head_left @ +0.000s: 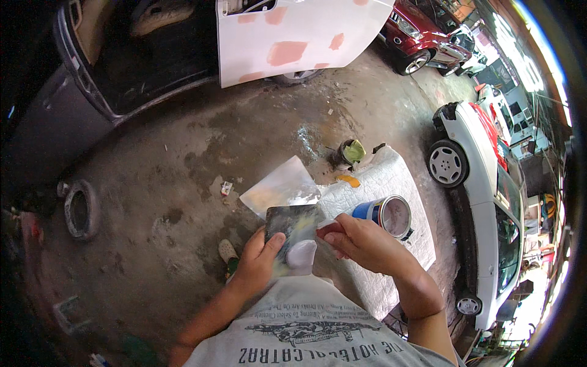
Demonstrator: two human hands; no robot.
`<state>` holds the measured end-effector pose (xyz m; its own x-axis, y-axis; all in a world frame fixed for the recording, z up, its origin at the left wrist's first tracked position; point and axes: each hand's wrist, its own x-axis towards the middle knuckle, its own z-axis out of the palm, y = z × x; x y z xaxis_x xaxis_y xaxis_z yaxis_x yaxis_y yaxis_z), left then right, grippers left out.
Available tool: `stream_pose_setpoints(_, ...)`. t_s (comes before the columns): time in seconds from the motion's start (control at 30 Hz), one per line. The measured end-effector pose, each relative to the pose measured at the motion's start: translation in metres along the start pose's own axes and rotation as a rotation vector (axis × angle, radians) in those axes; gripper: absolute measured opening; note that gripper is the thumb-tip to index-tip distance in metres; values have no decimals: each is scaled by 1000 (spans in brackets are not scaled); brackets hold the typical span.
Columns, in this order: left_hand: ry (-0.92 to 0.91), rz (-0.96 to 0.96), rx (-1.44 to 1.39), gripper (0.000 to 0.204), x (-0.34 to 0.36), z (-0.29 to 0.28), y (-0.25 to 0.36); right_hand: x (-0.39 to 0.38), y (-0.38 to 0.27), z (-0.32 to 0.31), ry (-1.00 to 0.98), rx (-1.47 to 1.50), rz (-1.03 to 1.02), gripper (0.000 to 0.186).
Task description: The person applies body filler to a white car door using a putty knife, smoothing the surface. They then clean the putty knife with a cloth and prepare a new batch of filler by mixing a white substance with a red substance on the knife.
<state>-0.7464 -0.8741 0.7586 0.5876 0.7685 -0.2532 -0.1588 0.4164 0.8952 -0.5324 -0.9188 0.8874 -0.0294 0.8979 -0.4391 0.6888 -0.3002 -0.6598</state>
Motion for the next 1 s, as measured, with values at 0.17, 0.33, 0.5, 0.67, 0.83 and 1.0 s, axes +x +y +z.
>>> stream_pose_setpoints(0.17,-60,3,31,32,-6,9,11,-7,0,1,-14,-86,75,24)
stream_pose_setpoints(0.33,-76,53,34,33,-11,12,12,-14,-3,7,-5,-105,103,24)
stream_pose_setpoints(0.5,-71,54,-17,32,-14,14,4,-21,6,12,44,-249,-19,26)
stream_pose_setpoints(0.67,-65,59,-15,31,-16,12,-4,-25,6,16,76,-268,-48,25)
stream_pose_setpoints(0.83,-97,-64,-49,35,-16,11,1,-29,6,13,81,-281,-71,24)
stream_pose_setpoints(1.0,-81,-7,-97,33,-12,13,-7,-29,0,9,98,-315,-77,24)
